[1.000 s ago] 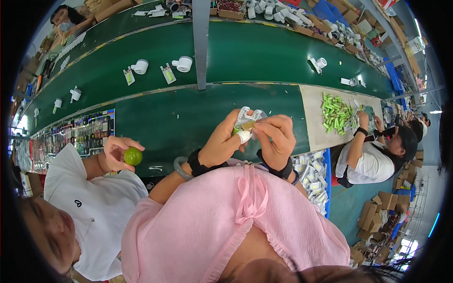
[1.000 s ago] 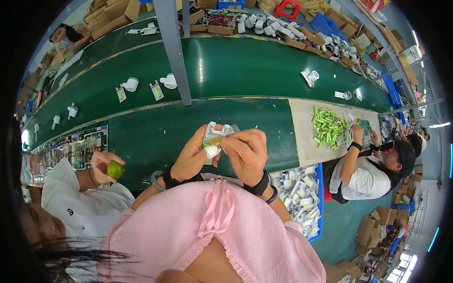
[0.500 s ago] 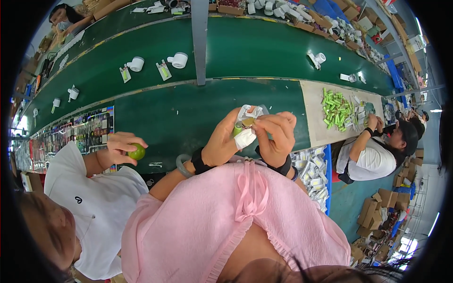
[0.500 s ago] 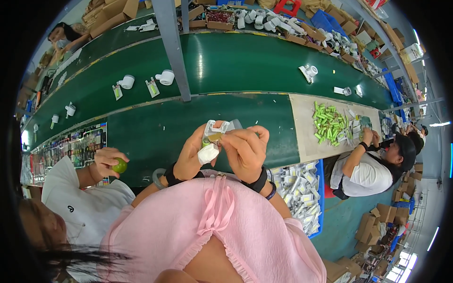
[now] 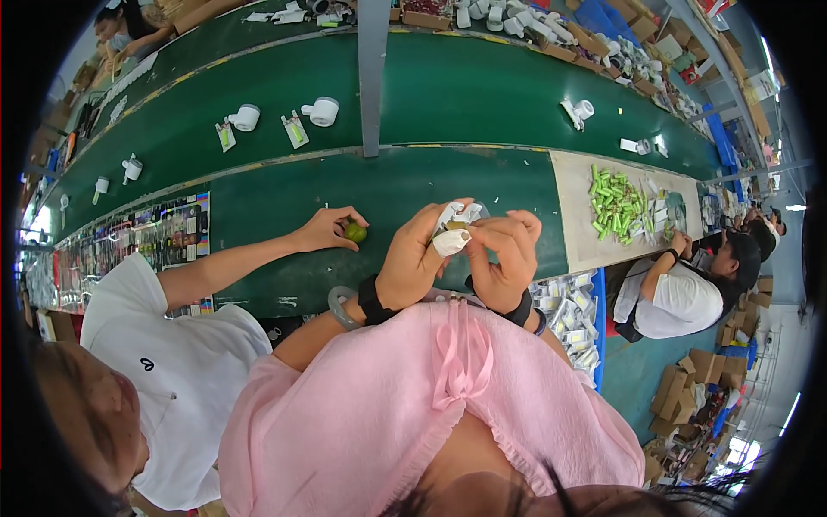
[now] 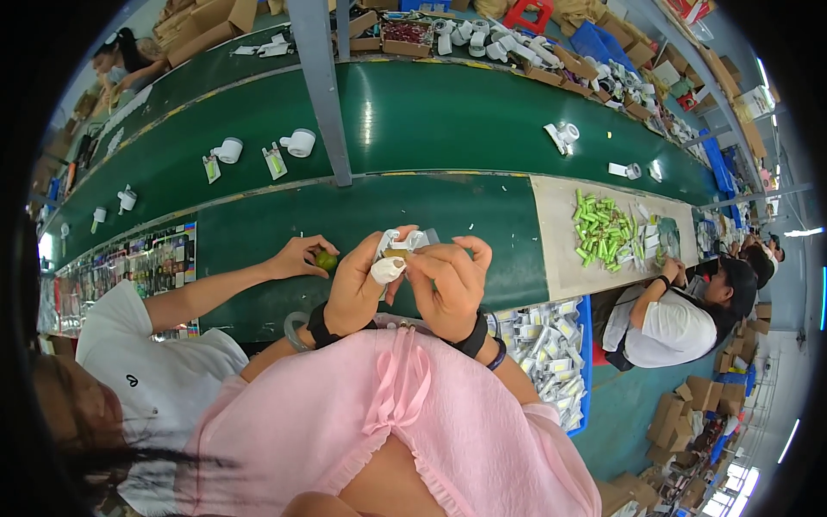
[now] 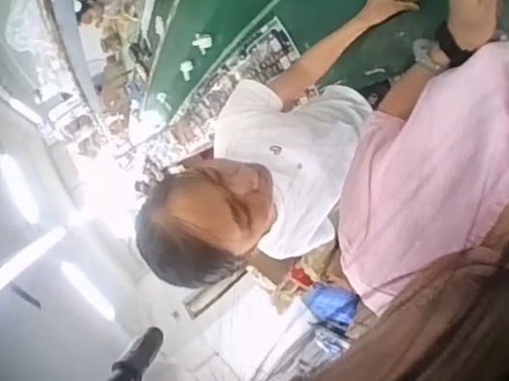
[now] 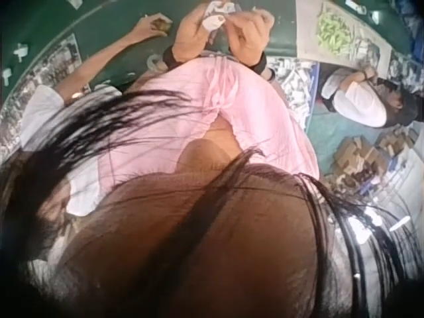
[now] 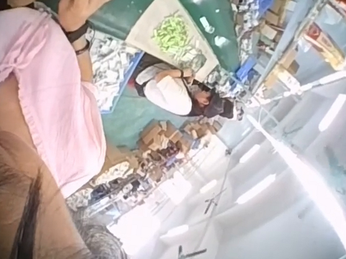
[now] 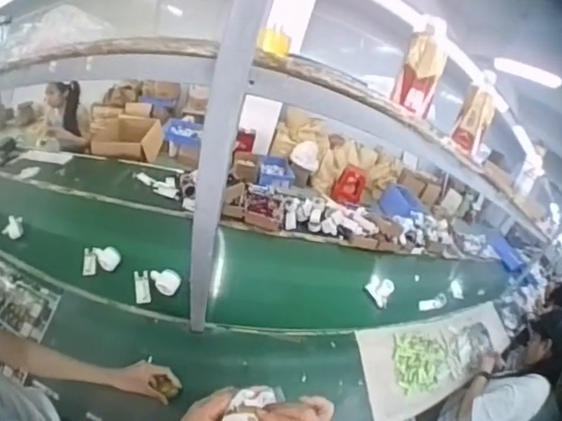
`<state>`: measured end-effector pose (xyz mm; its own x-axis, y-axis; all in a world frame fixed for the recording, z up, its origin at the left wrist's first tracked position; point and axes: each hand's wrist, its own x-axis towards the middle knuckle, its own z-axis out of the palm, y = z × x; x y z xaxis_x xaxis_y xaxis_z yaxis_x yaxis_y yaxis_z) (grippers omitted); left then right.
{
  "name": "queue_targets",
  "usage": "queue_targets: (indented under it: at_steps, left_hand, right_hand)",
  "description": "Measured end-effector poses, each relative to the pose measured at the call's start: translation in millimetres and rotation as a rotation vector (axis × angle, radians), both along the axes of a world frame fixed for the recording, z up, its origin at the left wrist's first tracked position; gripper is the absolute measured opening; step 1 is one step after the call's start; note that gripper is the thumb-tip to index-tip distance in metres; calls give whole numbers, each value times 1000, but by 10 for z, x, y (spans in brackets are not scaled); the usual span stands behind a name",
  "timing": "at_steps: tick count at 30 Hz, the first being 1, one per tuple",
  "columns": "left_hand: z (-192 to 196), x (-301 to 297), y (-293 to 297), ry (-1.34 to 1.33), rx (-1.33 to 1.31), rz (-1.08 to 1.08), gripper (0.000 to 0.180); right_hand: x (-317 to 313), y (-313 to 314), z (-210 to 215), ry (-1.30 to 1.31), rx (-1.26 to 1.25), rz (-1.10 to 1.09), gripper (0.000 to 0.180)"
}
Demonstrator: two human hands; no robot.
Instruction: Assembling small electronic components at a production line.
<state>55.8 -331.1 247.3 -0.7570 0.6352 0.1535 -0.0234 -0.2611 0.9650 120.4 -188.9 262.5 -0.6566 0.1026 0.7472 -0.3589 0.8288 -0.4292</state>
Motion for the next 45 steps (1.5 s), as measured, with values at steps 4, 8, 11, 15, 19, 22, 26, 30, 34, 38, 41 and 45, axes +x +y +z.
queue_targets:
  at_steps: [4, 8, 11, 15, 19, 22, 26, 30, 34, 38, 41, 45]
  left_hand:
    - [-66, -27, -2, 54, -5, 47, 31]
    - [-152, -44, -9, 11, -42, 48, 29]
    - [-115, -45, -1, -48, -51, 39, 27]
    - [-184, -120, 115, 94, -1, 52, 29]
    - [-199, -253, 127, -48, -222, -119, 36]
    - [-204, -313, 180, -139, -344, -236, 32]
    - [-495, -363, 320, -302, -371, -182, 25]
    - [-589, -585, 570, 9, -424, -78, 20]
    - [-780, -1065, 937, 19, -536, -58, 18]
    - [-958, -1676, 1400, -179, -419, 6, 18]
    - [-1228, -2158, 1638, -350, -339, 131, 27]
    - [-1905, -2641, 1502, -451, -219, 374, 24]
  right_hand:
    - [-14, -24, -20, 5, -19, 17, 20]
    - [-57, -35, -117, -42, -109, 21, 19]
    - [-80, -8, -156, -63, -207, 40, 19]
    - [-74, 102, -231, -103, -284, 42, 21]
    - [-64, 307, -233, -178, -169, 45, 23]
    - [7, 504, -212, -412, -93, 156, 19]
    - [72, 805, -236, -508, -134, 125, 12]
    - [38, 1128, -334, -531, -192, 65, 9]
    - [-71, 1556, -479, -518, -222, 8, 9]
    - [-466, 2305, -859, -579, -354, 19, 11]
    - [-918, 3081, -1361, -651, -592, -192, 21]
    - [-1539, 4063, -1965, -610, -309, -637, 39]
